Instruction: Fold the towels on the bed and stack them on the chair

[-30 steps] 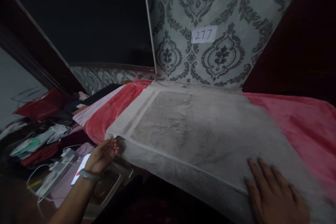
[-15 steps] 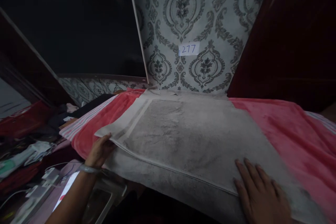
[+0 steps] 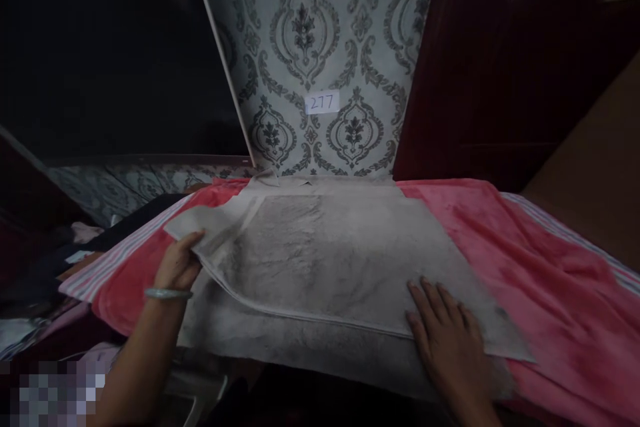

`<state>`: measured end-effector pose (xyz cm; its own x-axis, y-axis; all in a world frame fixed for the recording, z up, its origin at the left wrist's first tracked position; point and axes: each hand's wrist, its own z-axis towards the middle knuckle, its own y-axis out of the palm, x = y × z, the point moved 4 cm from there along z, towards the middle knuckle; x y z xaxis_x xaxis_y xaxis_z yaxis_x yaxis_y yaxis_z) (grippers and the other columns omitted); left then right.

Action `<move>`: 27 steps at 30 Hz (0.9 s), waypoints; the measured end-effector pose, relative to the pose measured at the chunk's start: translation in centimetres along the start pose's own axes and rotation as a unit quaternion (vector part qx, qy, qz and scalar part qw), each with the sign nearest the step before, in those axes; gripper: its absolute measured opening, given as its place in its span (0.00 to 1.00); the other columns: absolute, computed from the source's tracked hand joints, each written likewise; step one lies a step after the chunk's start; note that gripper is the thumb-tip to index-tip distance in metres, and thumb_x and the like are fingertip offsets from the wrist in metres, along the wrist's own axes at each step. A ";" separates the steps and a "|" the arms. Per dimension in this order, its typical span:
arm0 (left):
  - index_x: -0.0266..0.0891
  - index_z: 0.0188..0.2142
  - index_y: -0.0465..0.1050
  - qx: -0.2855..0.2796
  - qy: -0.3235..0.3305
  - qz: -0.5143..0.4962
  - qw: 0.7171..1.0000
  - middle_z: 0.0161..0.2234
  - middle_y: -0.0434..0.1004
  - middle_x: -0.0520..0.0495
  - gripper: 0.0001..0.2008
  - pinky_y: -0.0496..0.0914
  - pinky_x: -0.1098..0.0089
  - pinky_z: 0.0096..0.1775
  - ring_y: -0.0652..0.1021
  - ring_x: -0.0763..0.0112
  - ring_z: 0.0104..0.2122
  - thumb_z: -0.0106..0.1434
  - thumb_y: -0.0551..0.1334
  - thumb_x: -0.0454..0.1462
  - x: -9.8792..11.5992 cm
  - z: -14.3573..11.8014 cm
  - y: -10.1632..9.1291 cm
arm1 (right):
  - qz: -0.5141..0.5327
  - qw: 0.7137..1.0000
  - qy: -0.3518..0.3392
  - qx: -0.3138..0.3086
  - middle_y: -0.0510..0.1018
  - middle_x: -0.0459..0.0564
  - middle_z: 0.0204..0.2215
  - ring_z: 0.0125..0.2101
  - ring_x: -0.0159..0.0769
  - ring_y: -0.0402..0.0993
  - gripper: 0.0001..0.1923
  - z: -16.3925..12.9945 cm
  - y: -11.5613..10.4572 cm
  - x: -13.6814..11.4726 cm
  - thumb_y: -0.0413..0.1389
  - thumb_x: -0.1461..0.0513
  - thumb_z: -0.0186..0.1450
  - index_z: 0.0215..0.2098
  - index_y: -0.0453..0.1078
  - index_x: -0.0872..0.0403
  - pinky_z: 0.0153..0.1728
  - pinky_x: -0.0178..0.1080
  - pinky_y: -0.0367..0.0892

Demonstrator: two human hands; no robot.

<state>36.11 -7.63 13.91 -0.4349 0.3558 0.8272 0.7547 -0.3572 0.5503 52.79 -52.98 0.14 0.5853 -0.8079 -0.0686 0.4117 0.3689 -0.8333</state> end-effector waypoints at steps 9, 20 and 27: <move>0.38 0.35 0.74 -0.361 0.241 0.528 0.730 0.32 0.78 0.48 0.10 0.71 0.65 0.42 0.77 0.61 0.36 0.52 0.62 0.28 -7.6 -7.7 14.9 | -0.007 1.000 0.003 0.005 0.68 0.53 0.63 0.63 0.49 0.61 0.29 0.2 -0.1 -0.1 0.37 0.52 0.73 0.63 0.67 0.52 0.59 0.56 0.58; 0.39 0.45 0.67 -0.422 0.304 0.640 0.566 0.46 0.75 0.39 0.19 0.69 0.57 0.52 0.75 0.57 0.50 0.55 0.55 0.23 -16.1 -13.0 9.2 | 0.080 0.995 0.051 0.004 0.70 0.53 0.61 0.63 0.51 0.62 0.27 0.8 -0.2 0.5 0.41 0.51 0.71 0.60 0.70 0.50 0.60 0.60 0.56; 0.41 0.44 0.67 -0.402 0.296 0.563 0.658 0.43 0.77 0.42 0.18 0.70 0.59 0.49 0.77 0.58 0.46 0.56 0.54 0.25 -15.3 -12.3 8.7 | 0.465 0.869 0.164 -0.049 0.79 0.57 0.49 0.42 0.44 0.78 0.27 6.3 -0.2 -2.0 0.53 0.48 0.64 0.56 0.72 0.52 0.46 0.49 0.74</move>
<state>43.29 -26.77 7.40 -0.1161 -0.8404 0.5295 0.3621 -0.5322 -0.7653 55.93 -48.58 3.93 0.3956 -0.2746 -0.8764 -0.2045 0.9039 -0.3756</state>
